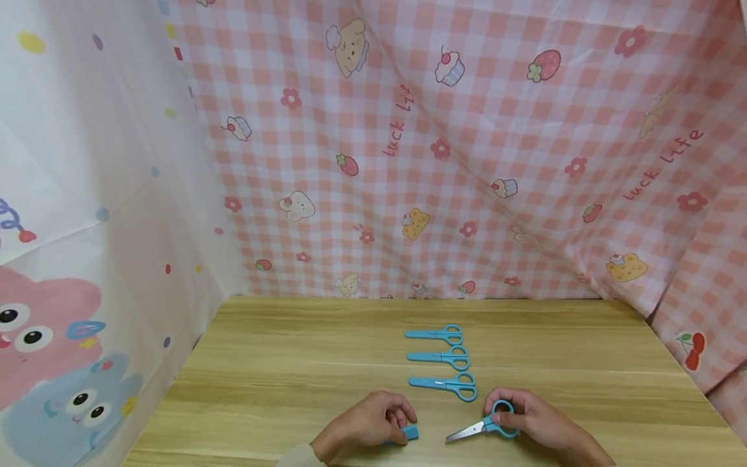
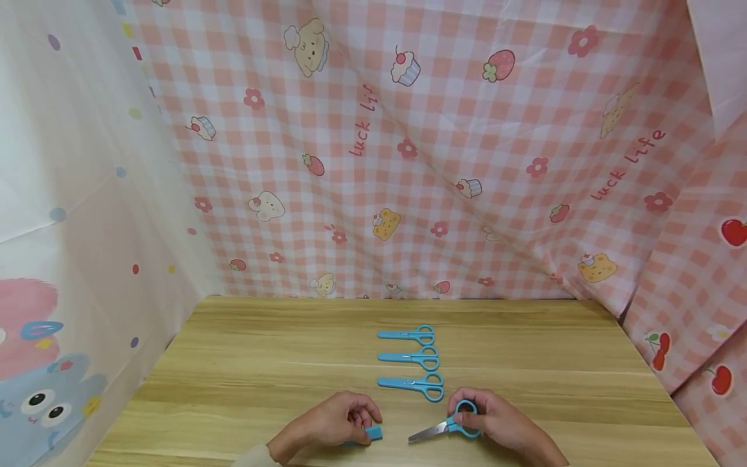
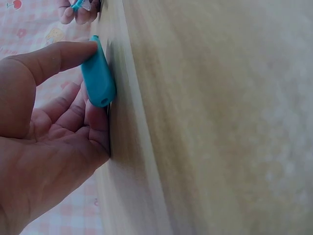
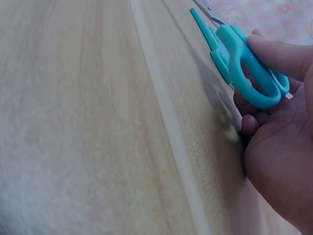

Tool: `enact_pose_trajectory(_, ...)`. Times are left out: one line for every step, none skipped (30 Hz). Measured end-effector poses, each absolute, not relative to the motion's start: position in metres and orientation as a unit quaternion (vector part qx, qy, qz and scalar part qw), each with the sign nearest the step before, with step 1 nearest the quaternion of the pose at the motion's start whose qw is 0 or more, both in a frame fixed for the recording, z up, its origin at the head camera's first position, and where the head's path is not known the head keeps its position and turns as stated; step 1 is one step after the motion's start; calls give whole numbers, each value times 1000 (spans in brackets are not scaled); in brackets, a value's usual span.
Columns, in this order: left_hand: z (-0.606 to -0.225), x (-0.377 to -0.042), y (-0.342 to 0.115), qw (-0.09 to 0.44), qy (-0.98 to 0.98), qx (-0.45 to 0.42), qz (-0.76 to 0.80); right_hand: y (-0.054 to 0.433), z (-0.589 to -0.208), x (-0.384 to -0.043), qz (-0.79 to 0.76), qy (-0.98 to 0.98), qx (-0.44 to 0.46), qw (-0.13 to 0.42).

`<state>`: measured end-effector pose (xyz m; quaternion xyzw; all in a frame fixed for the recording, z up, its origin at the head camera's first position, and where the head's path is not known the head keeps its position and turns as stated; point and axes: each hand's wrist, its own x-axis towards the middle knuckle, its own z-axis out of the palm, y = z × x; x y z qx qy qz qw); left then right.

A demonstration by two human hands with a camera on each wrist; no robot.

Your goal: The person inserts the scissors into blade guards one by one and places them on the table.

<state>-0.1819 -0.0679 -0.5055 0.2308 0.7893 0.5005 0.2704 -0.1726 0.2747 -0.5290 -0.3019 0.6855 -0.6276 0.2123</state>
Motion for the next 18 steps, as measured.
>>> enact_pose_trajectory(-506, -182, -68, 269, 789, 232, 501, 275, -529, -172, -631, 683, -301, 211)
enact_pose_trajectory(-506, -182, -69, 268, 787, 233, 503, 274, -528, -172, -631, 684, -299, 210)
enact_pose_trajectory(-506, -182, -69, 268, 785, 233, 507, 274, -527, -172, -631, 686, -297, 210)
enact_pose_trajectory(-506, -182, -69, 269, 784, 232, 510, 274, -526, -171, -630, 688, -294, 209)
enact_pose_trajectory(-506, -182, -70, 270, 781, 230, 514, 275, -526, -171, -630, 690, -290, 208)
enact_pose_trajectory(-505, -182, -70, 272, 779, 228, 517, 275, -525, -171, -628, 694, -283, 210)
enact_pose_trajectory(-505, -182, -70, 273, 777, 227, 519, 275, -524, -171, -624, 700, -276, 210)
enact_pose_trajectory(-504, -182, -70, 275, 775, 225, 523, 275, -523, -171, -621, 706, -268, 211)
enact_pose_trajectory(-503, -182, -70, 276, 774, 223, 525, 276, -522, -171, -618, 710, -262, 214)
enact_pose_trajectory(-503, -182, -70, 277, 773, 222, 526, 276, -522, -171, -617, 713, -256, 215)
enact_pose_trajectory(-502, -183, -70, 278, 773, 220, 527, 276, -521, -171, -615, 716, -251, 217)
enact_pose_trajectory(-502, -183, -70, 277, 774, 219, 526, 277, -520, -172, -612, 719, -247, 217)
enact_pose_trajectory(-502, -183, -70, 276, 775, 218, 526, 277, -520, -172, -612, 720, -246, 215)
enact_pose_trajectory(-501, -183, -70, 275, 775, 217, 525, 277, -520, -171, -613, 719, -250, 212)
enact_pose_trajectory(-501, -184, -69, 273, 777, 217, 524, 277, -519, -171, -615, 718, -251, 210)
enact_pose_trajectory(-501, -184, -69, 271, 779, 217, 521, 277, -519, -171, -616, 718, -251, 207)
enact_pose_trajectory(-501, -185, -69, 269, 781, 218, 519, 277, -519, -171, -616, 717, -255, 202)
enact_pose_trajectory(-501, -185, -69, 268, 783, 219, 517, 277, -519, -170, -618, 716, -257, 197)
